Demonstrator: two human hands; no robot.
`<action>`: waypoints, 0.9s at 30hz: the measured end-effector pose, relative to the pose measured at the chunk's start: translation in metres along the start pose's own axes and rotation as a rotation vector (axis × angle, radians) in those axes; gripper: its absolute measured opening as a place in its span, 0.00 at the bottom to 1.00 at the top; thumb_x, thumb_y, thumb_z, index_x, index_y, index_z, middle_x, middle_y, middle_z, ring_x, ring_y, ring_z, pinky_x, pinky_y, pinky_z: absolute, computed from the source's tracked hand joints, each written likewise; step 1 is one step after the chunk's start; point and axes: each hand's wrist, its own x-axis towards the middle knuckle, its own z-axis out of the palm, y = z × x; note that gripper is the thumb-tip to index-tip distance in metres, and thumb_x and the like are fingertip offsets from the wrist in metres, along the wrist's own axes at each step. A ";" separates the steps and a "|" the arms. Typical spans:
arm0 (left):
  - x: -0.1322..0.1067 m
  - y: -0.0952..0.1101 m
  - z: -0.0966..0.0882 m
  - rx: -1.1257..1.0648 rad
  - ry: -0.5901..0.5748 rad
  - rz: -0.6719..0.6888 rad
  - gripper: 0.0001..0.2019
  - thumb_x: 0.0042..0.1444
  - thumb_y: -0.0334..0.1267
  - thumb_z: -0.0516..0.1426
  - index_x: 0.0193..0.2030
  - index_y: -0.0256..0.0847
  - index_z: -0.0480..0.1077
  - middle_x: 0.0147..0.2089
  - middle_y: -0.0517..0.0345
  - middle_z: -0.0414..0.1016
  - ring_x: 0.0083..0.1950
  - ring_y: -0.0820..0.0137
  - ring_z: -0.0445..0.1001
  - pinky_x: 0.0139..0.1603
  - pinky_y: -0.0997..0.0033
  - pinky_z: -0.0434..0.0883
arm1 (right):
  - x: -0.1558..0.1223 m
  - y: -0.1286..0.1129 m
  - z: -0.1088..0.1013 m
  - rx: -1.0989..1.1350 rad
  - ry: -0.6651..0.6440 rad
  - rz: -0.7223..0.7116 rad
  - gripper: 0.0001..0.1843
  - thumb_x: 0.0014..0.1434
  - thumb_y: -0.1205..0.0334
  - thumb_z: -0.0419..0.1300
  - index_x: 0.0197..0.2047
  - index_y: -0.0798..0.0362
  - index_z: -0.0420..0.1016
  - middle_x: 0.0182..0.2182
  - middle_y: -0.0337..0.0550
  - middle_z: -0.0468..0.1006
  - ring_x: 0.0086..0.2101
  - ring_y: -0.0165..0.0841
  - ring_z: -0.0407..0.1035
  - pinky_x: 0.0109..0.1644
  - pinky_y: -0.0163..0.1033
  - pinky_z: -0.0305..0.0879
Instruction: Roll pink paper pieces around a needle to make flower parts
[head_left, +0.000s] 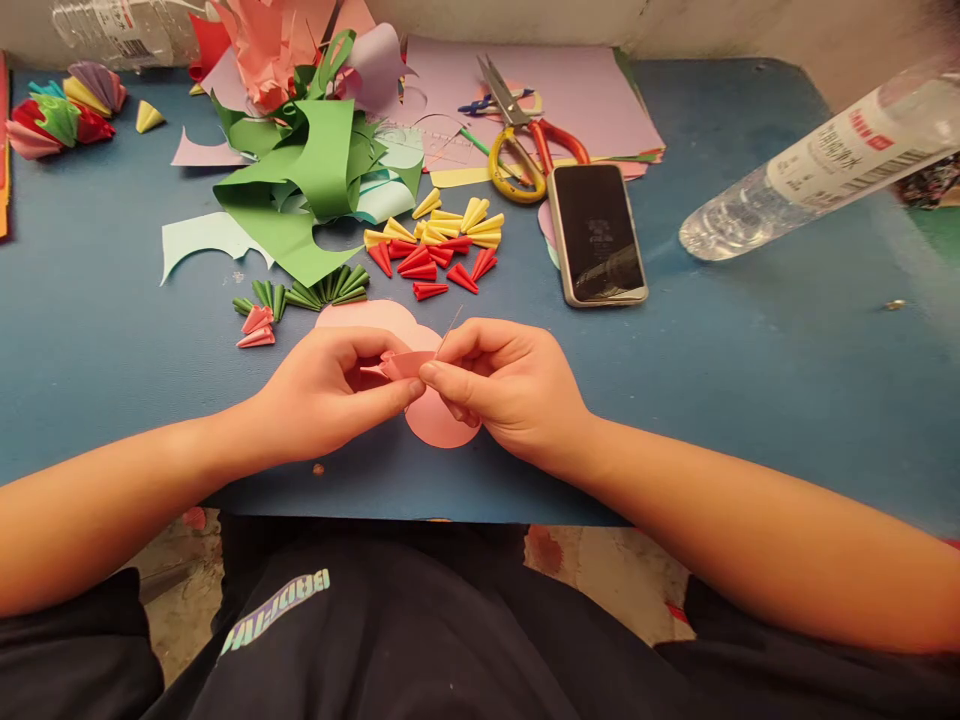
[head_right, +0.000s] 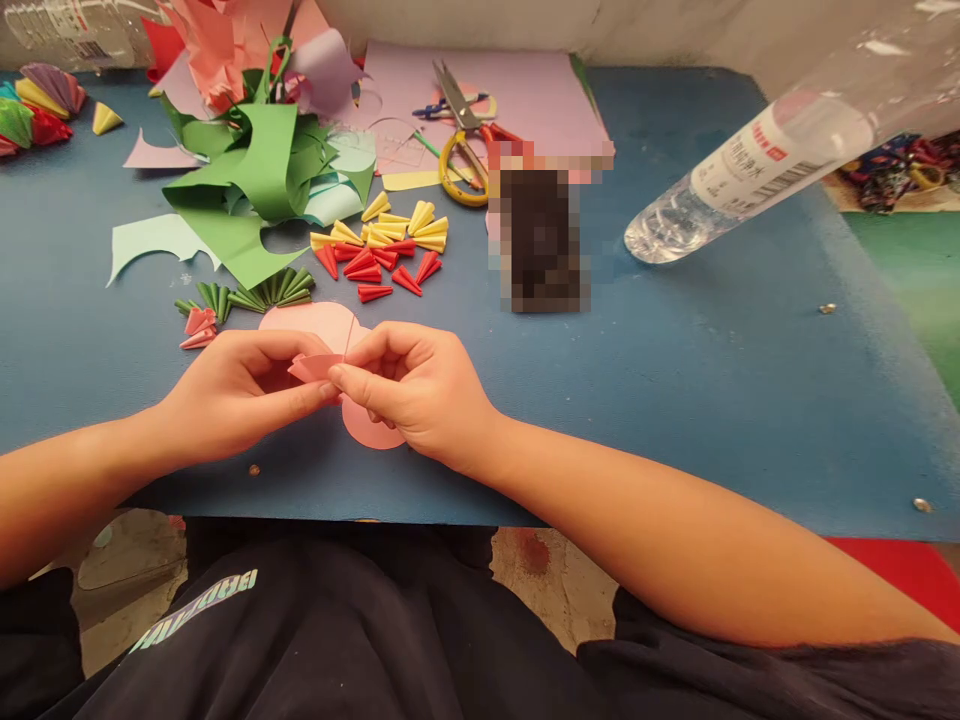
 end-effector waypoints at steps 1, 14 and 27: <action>0.000 0.000 0.000 0.006 0.006 -0.004 0.06 0.55 0.32 0.69 0.31 0.34 0.78 0.29 0.62 0.74 0.32 0.77 0.68 0.33 0.78 0.68 | 0.000 0.001 0.000 0.007 -0.006 -0.001 0.19 0.51 0.56 0.83 0.29 0.55 0.78 0.18 0.32 0.75 0.18 0.23 0.66 0.21 0.30 0.61; 0.001 -0.002 0.000 -0.028 0.024 -0.081 0.08 0.52 0.33 0.70 0.31 0.33 0.77 0.29 0.61 0.73 0.33 0.76 0.68 0.34 0.76 0.67 | -0.002 0.001 0.000 -0.056 0.045 -0.070 0.11 0.50 0.65 0.83 0.28 0.53 0.84 0.22 0.33 0.76 0.22 0.22 0.64 0.29 0.31 0.68; 0.003 -0.003 0.000 -0.022 -0.042 -0.083 0.08 0.54 0.35 0.70 0.32 0.34 0.77 0.33 0.55 0.77 0.37 0.71 0.71 0.38 0.71 0.71 | -0.008 0.001 -0.001 -0.064 0.089 -0.023 0.14 0.52 0.55 0.82 0.29 0.50 0.85 0.30 0.41 0.86 0.35 0.35 0.82 0.46 0.41 0.82</action>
